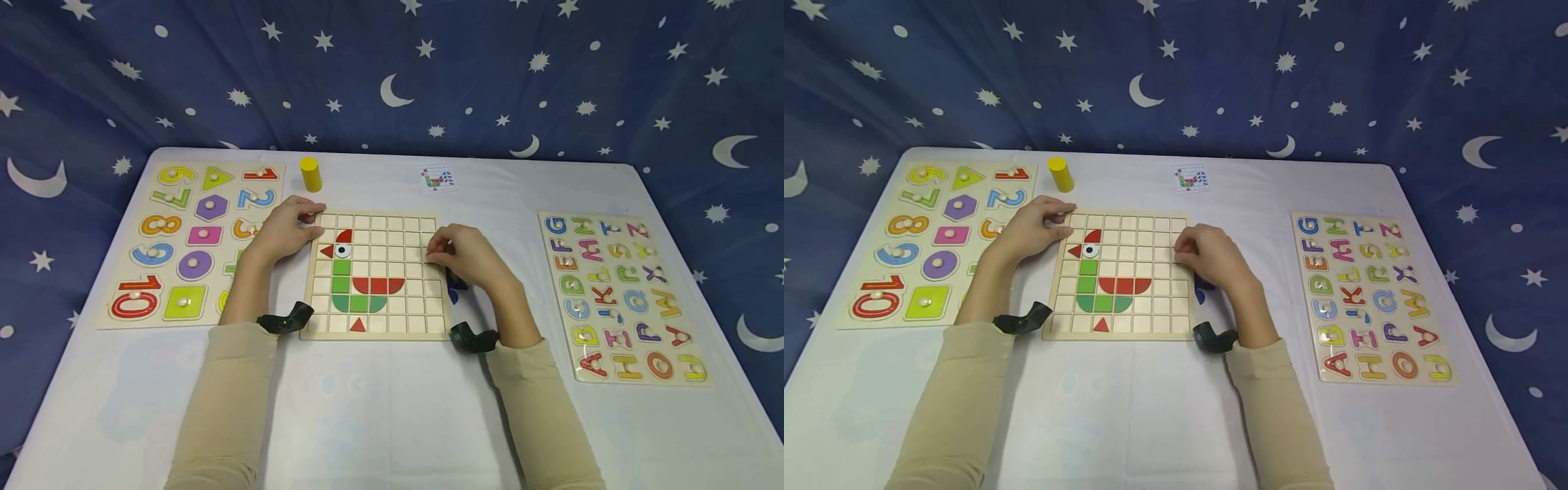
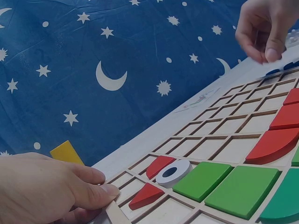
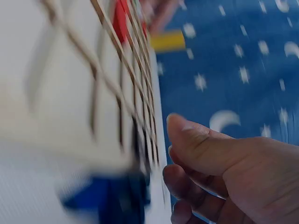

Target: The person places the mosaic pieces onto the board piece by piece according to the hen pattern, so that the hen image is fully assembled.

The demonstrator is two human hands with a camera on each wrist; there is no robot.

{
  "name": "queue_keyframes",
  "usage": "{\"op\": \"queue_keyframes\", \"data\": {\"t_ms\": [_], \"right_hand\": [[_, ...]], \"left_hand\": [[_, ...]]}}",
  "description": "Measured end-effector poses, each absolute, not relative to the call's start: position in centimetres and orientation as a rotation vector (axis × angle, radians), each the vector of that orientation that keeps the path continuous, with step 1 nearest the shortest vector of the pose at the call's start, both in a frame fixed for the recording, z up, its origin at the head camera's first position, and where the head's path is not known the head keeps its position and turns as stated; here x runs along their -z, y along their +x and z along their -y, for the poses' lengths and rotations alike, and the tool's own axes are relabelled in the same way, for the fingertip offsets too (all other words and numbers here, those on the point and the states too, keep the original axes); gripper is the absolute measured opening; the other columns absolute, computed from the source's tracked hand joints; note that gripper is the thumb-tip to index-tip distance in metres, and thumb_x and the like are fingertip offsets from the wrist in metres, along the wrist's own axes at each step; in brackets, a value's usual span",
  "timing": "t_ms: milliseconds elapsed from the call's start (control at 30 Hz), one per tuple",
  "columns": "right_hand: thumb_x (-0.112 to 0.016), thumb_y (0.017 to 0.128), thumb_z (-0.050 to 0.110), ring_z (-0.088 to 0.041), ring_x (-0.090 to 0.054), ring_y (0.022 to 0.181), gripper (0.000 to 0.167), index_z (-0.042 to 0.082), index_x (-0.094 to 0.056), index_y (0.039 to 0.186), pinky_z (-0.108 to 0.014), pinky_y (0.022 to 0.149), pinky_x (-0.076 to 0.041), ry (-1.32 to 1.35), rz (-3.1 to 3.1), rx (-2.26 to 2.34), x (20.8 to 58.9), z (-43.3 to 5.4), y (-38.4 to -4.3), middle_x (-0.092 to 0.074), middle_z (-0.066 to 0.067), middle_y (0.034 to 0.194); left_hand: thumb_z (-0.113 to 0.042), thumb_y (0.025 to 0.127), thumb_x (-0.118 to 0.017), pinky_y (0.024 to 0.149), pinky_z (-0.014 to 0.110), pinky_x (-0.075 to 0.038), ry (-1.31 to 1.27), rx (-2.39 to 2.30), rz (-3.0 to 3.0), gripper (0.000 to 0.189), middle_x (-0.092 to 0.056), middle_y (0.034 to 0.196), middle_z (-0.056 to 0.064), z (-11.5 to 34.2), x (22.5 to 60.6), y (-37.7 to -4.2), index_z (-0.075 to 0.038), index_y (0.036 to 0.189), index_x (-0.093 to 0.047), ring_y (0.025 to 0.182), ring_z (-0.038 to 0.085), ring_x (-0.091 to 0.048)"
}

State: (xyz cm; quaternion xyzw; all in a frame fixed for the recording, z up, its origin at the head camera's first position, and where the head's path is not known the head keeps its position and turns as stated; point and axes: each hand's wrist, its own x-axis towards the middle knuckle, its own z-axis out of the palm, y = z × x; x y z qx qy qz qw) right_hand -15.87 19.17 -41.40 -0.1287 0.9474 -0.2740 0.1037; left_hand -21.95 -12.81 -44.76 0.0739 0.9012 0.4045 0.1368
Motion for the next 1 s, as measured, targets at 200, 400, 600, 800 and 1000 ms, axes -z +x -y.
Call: {"op": "queue_keyframes", "data": {"t_ms": [200, 400, 600, 800, 1000], "right_hand": [[-0.069, 0.086, 0.015, -0.024, -0.057, 0.087, 0.023, 0.009, -0.066, 0.108, -0.036, 0.078, -0.048, -0.206, -2.789, 0.797, 41.9, -23.0, -16.6, -0.06, -0.009, 0.097], [-0.069, 0.087, 0.016, -0.025, -0.052, 0.089, 0.032, 0.01, -0.064, 0.118, -0.038, 0.082, -0.044, -0.18, -2.741, 0.762, 42.9, -23.7, -17.1, -0.057, -0.01, 0.098], [-0.069, 0.087, 0.019, -0.023, -0.052, 0.086, 0.027, 0.008, -0.065, 0.112, -0.035, 0.079, -0.044, -0.168, -2.77, 0.745, 43.2, -23.2, -17.3, -0.058, -0.008, 0.093], [-0.07, 0.086, 0.019, -0.022, -0.051, 0.082, 0.021, 0.007, -0.064, 0.102, -0.034, 0.075, -0.043, -0.157, -2.784, 0.758, 43.1, -23.1, -17.3, -0.059, -0.007, 0.09], [-0.073, 0.083, 0.017, -0.022, -0.053, 0.08, 0.018, 0.009, -0.062, 0.094, -0.033, 0.074, -0.042, -0.142, -2.794, 0.824, 43.0, -23.8, -17.3, -0.061, -0.007, 0.087]], "left_hand": [[-0.011, 0.09, -0.063, 0.102, 0.042, -0.036, 0.217, -1.156, -2.619, 0.046, -0.047, 0.126, 0.008, 13.1, 44.9, -21.8, -0.011, 0.135, -0.053, 0.108, 0.024, -0.044], [-0.012, 0.091, -0.062, 0.102, 0.043, -0.035, 0.222, -1.14, -2.619, 0.046, -0.047, 0.127, 0.008, 13.3, 45.2, -21.6, -0.011, 0.136, -0.052, 0.109, 0.024, -0.044], [-0.01, 0.091, -0.061, 0.102, 0.043, -0.036, 0.225, -1.149, -2.62, 0.046, -0.047, 0.127, 0.008, 13.3, 45.1, -21.6, -0.01, 0.137, -0.052, 0.11, 0.024, -0.044], [-0.01, 0.091, -0.062, 0.103, 0.043, -0.036, 0.226, -1.153, -2.623, 0.047, -0.047, 0.127, 0.008, 13.1, 44.9, -21.8, -0.011, 0.137, -0.052, 0.11, 0.024, -0.044], [-0.01, 0.091, -0.062, 0.102, 0.043, -0.036, 0.228, -1.156, -2.621, 0.046, -0.047, 0.126, 0.008, 12.8, 44.7, -21.9, -0.011, 0.136, -0.053, 0.109, 0.024, -0.044]]}}
